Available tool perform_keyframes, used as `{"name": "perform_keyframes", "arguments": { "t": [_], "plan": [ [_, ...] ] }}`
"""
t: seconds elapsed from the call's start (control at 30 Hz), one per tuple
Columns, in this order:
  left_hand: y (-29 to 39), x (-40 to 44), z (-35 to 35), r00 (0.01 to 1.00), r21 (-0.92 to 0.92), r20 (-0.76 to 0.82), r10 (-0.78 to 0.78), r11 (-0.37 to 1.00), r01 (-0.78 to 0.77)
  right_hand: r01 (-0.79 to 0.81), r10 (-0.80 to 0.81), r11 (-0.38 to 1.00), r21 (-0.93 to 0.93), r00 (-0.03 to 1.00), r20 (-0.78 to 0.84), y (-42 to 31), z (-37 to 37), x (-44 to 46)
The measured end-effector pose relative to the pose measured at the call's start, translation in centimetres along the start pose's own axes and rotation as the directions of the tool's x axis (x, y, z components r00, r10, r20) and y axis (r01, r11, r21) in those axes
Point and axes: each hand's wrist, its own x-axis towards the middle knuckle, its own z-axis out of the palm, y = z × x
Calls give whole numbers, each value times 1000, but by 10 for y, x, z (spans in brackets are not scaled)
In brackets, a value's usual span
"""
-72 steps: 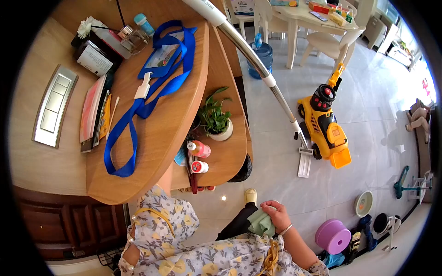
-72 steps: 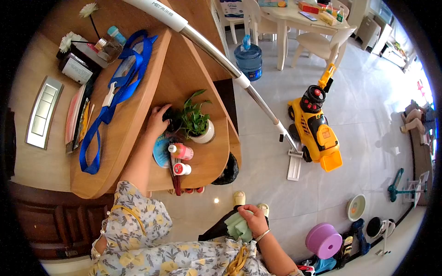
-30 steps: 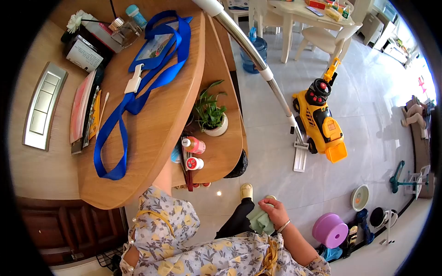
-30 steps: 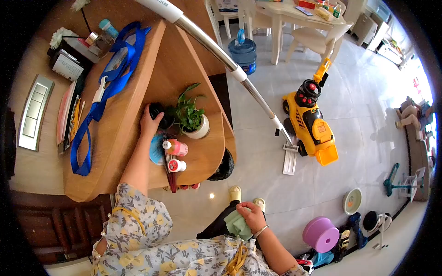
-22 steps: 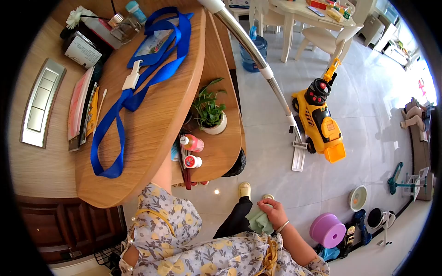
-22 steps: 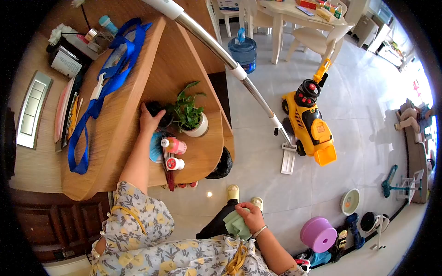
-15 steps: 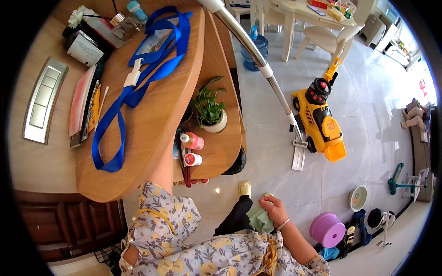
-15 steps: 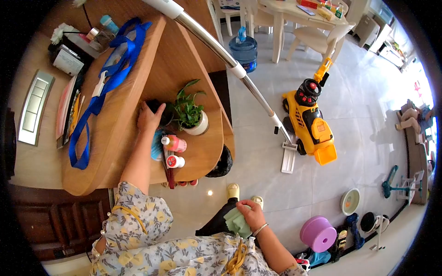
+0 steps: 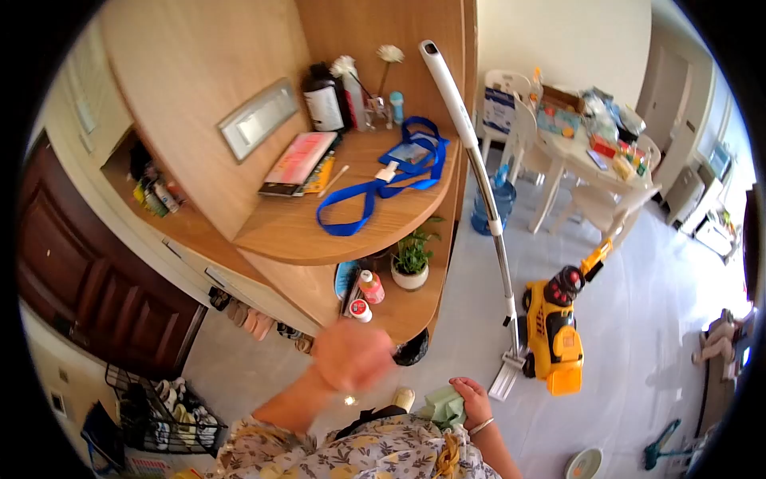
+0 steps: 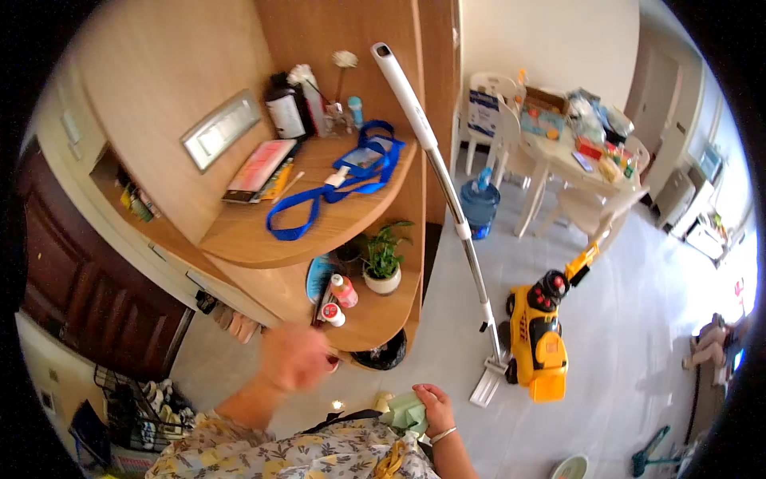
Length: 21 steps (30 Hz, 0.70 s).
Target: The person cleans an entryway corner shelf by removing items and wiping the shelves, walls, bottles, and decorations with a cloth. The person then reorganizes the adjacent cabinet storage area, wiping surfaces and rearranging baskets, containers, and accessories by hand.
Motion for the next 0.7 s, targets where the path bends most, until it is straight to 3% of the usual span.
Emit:
{"name": "perform_keyframes", "arguments": {
  "t": [0.03,0.07,0.13,0.17,0.23,0.27,0.33,0.37,0.47,0.6,0.63,0.67,0.7],
  "plan": [
    [-6,12,-6,955,-55,-243,-169,986,160,25,-25,1000,-18,1000,1,-5,-1,-5],
    [-16,28,-11,829,-146,-465,-311,950,275,53,-52,998,-30,998,25,-7,-4,-3],
    [-23,74,-39,844,-31,-393,-365,922,385,55,-53,998,-18,996,65,-1,-10,-2],
    [-33,91,-42,841,-32,-416,-345,930,365,70,-68,997,-23,994,87,-3,-12,-5],
    [-56,119,-41,950,206,-274,-150,956,210,76,-75,997,0,992,100,-1,-13,-14],
    [-62,131,-40,946,208,-292,-137,957,203,90,-87,996,-28,992,88,-1,-13,-20],
    [-71,149,-37,969,398,82,-232,899,181,133,-125,986,-103,989,82,0,-20,-30],
    [-77,156,-31,972,399,73,-223,900,176,146,-137,984,-103,987,84,4,-30,-28],
    [-89,178,-19,799,552,343,-494,794,254,173,-162,970,-169,983,81,21,-62,-22],
    [-105,180,-7,746,545,365,-558,777,315,333,-314,891,-310,943,110,29,-93,-30],
    [-107,180,-8,748,543,370,-551,781,307,509,-477,650,-564,851,219,29,-99,-34],
    [-108,180,-9,760,496,363,-540,802,333,609,-570,312,-729,734,369,32,-103,-37],
    [-109,178,-10,768,447,357,-532,819,360,606,-569,320,-729,738,363,36,-104,-38]
  ]
}}
